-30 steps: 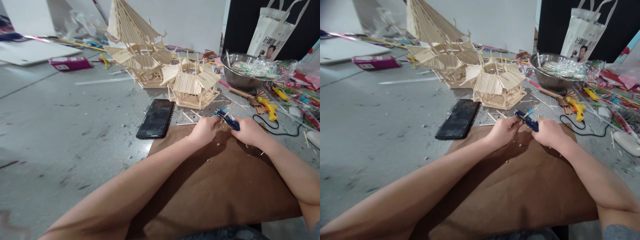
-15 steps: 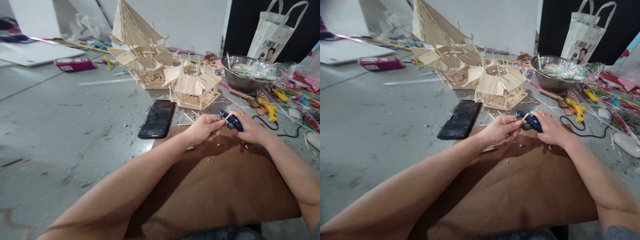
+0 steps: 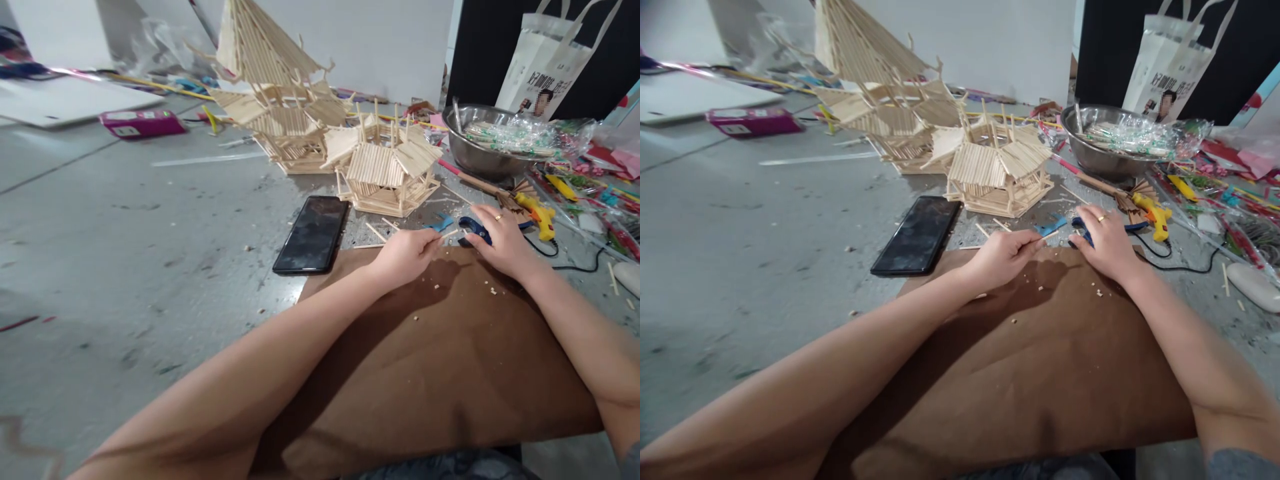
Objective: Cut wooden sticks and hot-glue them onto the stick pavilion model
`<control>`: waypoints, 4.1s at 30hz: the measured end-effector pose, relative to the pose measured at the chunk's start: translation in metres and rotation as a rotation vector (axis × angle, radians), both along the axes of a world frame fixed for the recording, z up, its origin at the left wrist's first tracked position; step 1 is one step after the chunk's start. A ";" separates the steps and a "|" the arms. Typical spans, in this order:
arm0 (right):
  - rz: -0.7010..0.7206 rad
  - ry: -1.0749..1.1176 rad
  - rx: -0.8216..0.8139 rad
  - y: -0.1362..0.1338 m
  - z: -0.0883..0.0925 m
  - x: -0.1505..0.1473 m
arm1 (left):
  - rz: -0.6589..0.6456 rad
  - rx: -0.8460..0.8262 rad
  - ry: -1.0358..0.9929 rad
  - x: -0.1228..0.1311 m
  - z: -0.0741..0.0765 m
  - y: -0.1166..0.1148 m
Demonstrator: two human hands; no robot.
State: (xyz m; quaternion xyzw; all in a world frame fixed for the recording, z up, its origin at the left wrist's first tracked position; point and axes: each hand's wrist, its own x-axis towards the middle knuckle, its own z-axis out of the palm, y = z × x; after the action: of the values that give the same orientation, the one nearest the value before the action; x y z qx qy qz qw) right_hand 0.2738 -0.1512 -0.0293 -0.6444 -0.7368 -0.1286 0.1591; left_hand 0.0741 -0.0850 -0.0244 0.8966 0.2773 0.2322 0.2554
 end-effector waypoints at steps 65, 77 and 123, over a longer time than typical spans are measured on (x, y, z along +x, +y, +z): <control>0.101 1.084 -0.038 -0.017 0.007 -0.034 | -0.081 -0.791 -0.058 -0.026 0.036 0.029; 0.078 0.876 -0.335 -0.018 0.001 -0.030 | 0.615 -0.688 -0.405 -0.076 0.044 0.090; 0.100 0.634 -0.387 -0.020 0.003 -0.034 | 0.555 -0.962 -0.767 -0.059 0.029 0.100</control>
State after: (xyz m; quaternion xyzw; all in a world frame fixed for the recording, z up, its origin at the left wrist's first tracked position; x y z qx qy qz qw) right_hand 0.2400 -0.1709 -0.0263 -0.6336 -0.6922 0.2268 0.2607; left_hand 0.0149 0.0152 0.0051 0.4324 0.4598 0.4418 0.6375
